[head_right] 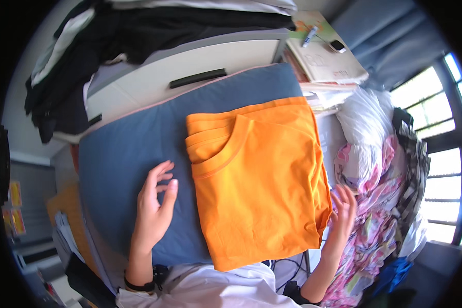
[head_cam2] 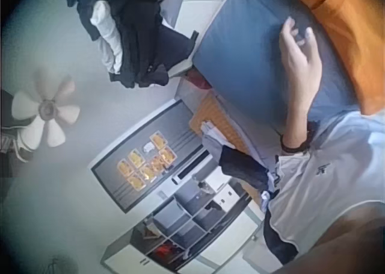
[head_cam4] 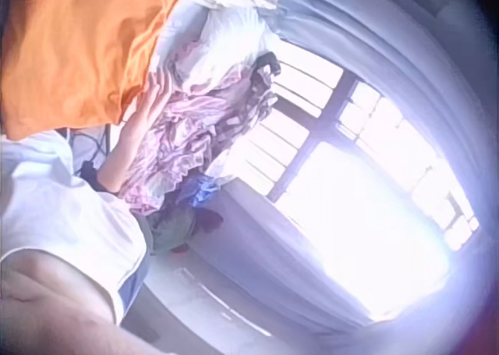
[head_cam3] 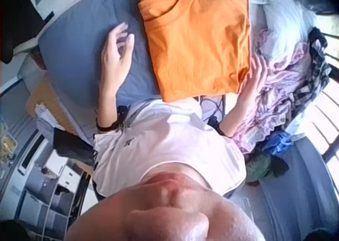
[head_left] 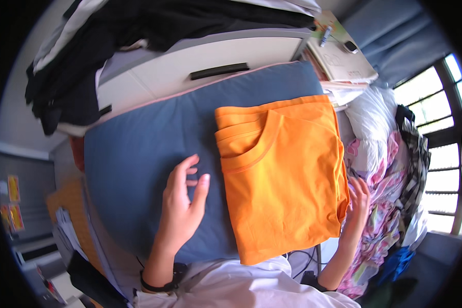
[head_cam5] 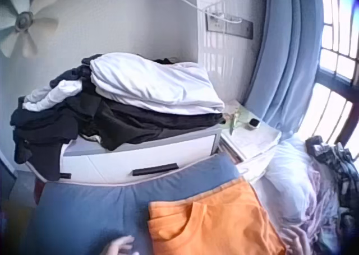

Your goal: Folding various items of laundry on a bed.

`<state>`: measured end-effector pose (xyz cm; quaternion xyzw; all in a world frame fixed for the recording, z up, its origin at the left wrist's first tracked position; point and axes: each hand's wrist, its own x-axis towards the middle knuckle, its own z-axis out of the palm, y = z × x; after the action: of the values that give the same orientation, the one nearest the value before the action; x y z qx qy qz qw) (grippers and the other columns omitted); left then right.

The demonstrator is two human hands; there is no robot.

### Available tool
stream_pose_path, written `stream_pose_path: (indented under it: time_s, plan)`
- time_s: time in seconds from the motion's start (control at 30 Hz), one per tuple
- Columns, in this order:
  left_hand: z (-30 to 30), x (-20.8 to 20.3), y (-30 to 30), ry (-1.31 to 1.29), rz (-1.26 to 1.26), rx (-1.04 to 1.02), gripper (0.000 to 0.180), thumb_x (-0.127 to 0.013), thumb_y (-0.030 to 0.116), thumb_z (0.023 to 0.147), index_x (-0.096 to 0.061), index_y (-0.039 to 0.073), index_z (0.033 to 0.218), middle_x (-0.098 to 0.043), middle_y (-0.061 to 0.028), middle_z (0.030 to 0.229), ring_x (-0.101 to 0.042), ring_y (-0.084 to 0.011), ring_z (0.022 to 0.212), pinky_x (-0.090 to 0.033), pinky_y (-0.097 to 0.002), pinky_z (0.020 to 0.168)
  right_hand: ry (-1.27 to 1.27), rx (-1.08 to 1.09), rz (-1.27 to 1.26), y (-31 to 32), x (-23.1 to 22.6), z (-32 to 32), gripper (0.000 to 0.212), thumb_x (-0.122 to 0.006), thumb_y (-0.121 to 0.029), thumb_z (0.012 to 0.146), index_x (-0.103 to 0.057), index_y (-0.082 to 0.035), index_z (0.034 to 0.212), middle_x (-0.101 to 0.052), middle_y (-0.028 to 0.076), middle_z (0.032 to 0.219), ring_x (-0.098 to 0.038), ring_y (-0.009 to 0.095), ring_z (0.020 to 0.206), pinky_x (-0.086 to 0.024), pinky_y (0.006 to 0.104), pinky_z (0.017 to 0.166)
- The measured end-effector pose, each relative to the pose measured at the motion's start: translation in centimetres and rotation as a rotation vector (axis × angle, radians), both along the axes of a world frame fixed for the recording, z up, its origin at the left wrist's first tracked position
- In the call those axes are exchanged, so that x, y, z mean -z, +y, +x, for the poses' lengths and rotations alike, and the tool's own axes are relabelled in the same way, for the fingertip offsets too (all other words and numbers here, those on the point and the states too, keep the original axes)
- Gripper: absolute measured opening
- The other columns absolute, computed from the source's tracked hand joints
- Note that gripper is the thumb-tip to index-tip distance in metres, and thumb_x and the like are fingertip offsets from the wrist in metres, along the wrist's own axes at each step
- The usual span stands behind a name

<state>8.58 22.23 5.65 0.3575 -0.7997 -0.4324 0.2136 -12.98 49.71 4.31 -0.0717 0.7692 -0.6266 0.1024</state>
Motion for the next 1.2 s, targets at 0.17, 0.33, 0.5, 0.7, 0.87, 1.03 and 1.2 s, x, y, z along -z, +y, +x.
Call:
stream_pose_path:
  time_s: [0.17,0.33,0.5,0.7,0.87,1.03,1.2]
  plan:
    - [-0.8,0.1,-1.5,0.081,0.163,-0.025,0.03,-0.056,0.011,0.097,-0.055,-0.002,0.124,-0.067,-0.0125,0.113,-0.062,-0.0178,0.101,-0.048,-0.0304,0.089,-0.193,-0.121,0.041,-1.3,0.9,-0.6,0.051,-0.058,-0.013,0.095,-0.042,0.003,0.14,-0.053,0.007,0.131,-0.052,0.01,0.105,-0.041,0.022,0.093]
    - [10.1,1.7,-15.5,-0.247,-0.513,-0.63,0.044,-0.059,0.036,0.096,-0.06,0.0,0.12,-0.066,-0.0141,0.116,-0.062,-0.0251,0.108,-0.046,-0.0362,0.094,-0.267,-0.216,-0.065,0.1,0.7,-2.1,0.054,-0.061,-0.008,0.092,-0.039,0.004,0.141,-0.053,0.008,0.13,-0.052,0.011,0.113,-0.04,0.0243,0.096]
    - [18.5,5.6,-16.4,-0.229,0.426,-0.643,0.094,-0.045,0.07,0.09,-0.029,0.0,0.149,-0.038,-0.0173,0.15,-0.035,-0.029,0.139,-0.028,-0.0362,0.112,-0.285,-0.357,-0.022,0.1,0.6,-3.0,0.045,-0.071,-0.014,0.088,-0.049,0.003,0.124,-0.06,0.003,0.11,-0.056,0.007,0.097,-0.045,0.0221,0.084]
    - [23.1,9.7,-15.1,-0.009,0.554,-0.642,0.096,-0.044,0.073,0.09,-0.028,0.0,0.15,-0.035,-0.0154,0.151,-0.036,-0.028,0.137,-0.029,-0.0352,0.112,-0.261,-0.333,0.015,-1.1,1.2,-2.9,0.042,-0.074,-0.015,0.086,-0.054,0.006,0.118,-0.064,0.002,0.103,-0.058,0.005,0.089,-0.048,0.0215,0.079]
    - [24.6,12.2,-14.2,0.154,0.756,-0.702,0.09,-0.044,0.071,0.09,-0.042,-0.003,0.142,-0.049,-0.0181,0.138,-0.049,-0.0276,0.125,-0.04,-0.0374,0.103,-0.425,-0.327,-0.046,-1.3,1.0,-3.1,0.049,-0.072,-0.012,0.087,-0.053,0.008,0.127,-0.066,0.006,0.112,-0.063,0.009,0.096,-0.05,0.0237,0.086]
    - [27.5,15.1,-15.4,0.345,0.974,-0.639,0.092,-0.047,0.072,0.089,-0.037,0.0,0.145,-0.049,-0.0142,0.138,-0.05,-0.0268,0.122,-0.04,-0.0362,0.102,-0.445,-0.317,-0.008,-2.1,1.6,-3.5,0.046,-0.071,-0.013,0.088,-0.055,0.007,0.126,-0.067,0.006,0.11,-0.064,0.009,0.094,-0.051,0.0251,0.085]
    - [25.1,12.5,-14.6,0.287,0.751,-0.793,0.079,-0.05,0.063,0.093,-0.043,-0.001,0.14,-0.054,-0.0124,0.13,-0.054,-0.0248,0.113,-0.042,-0.0357,0.099,-0.449,-0.357,0.274,-2.5,-0.8,-3.3,0.039,-0.07,-0.02,0.09,-0.062,0.004,0.119,-0.064,0.004,0.109,-0.062,0.008,0.087,-0.051,0.0228,0.078]
